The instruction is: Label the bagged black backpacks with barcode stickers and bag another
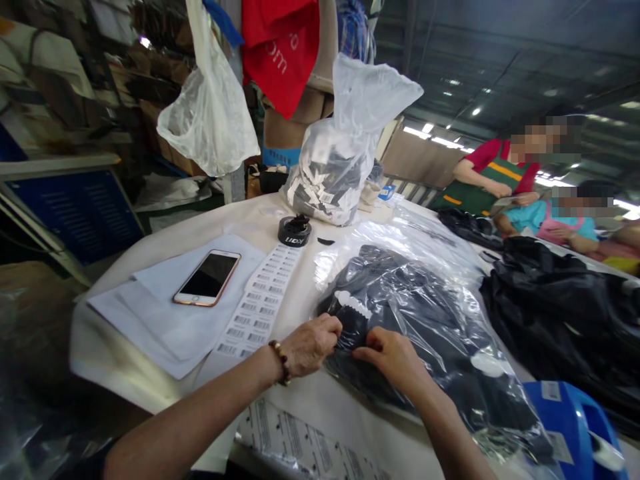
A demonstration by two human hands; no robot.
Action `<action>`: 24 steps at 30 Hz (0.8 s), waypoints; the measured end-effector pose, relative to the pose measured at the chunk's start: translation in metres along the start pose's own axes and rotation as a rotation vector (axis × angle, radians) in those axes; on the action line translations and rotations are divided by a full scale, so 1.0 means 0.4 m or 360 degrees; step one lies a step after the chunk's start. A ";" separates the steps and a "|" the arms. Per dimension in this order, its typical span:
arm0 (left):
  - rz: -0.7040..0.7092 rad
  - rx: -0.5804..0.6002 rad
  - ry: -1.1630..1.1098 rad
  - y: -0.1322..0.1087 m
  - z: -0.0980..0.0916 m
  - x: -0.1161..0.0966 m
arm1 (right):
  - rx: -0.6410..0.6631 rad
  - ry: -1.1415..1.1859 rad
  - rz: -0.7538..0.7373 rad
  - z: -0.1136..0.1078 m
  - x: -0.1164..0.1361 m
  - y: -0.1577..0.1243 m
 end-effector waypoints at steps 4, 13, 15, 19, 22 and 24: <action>-0.0019 -0.0027 -0.0039 -0.002 -0.003 0.004 | -0.0082 0.0065 -0.0014 -0.002 -0.025 0.000; -0.0046 0.0000 -0.0072 -0.007 -0.015 0.000 | -0.0318 0.0075 0.0005 0.000 -0.039 -0.052; -0.0038 0.0015 -0.0064 -0.008 -0.017 -0.005 | -0.0376 -0.0034 -0.0063 0.006 -0.031 -0.055; 0.0020 0.0047 -0.0053 -0.013 -0.019 -0.020 | -0.0465 -0.0142 -0.0088 0.017 -0.032 -0.049; 0.0009 0.0059 -0.0065 -0.012 -0.021 -0.022 | -0.0489 -0.0093 -0.0078 0.015 -0.039 -0.052; -0.0035 0.0067 -0.0068 -0.011 -0.021 -0.018 | -0.0504 -0.0040 -0.0081 0.012 -0.038 -0.062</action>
Point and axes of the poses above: each hand's wrist, its own y-axis towards the middle knuckle, its own z-axis out of the palm, x = y × z, the point moved 6 cm from there along y, towards the middle knuckle, and after that the axes turned 2 degrees about x, right-handed, at the moved point
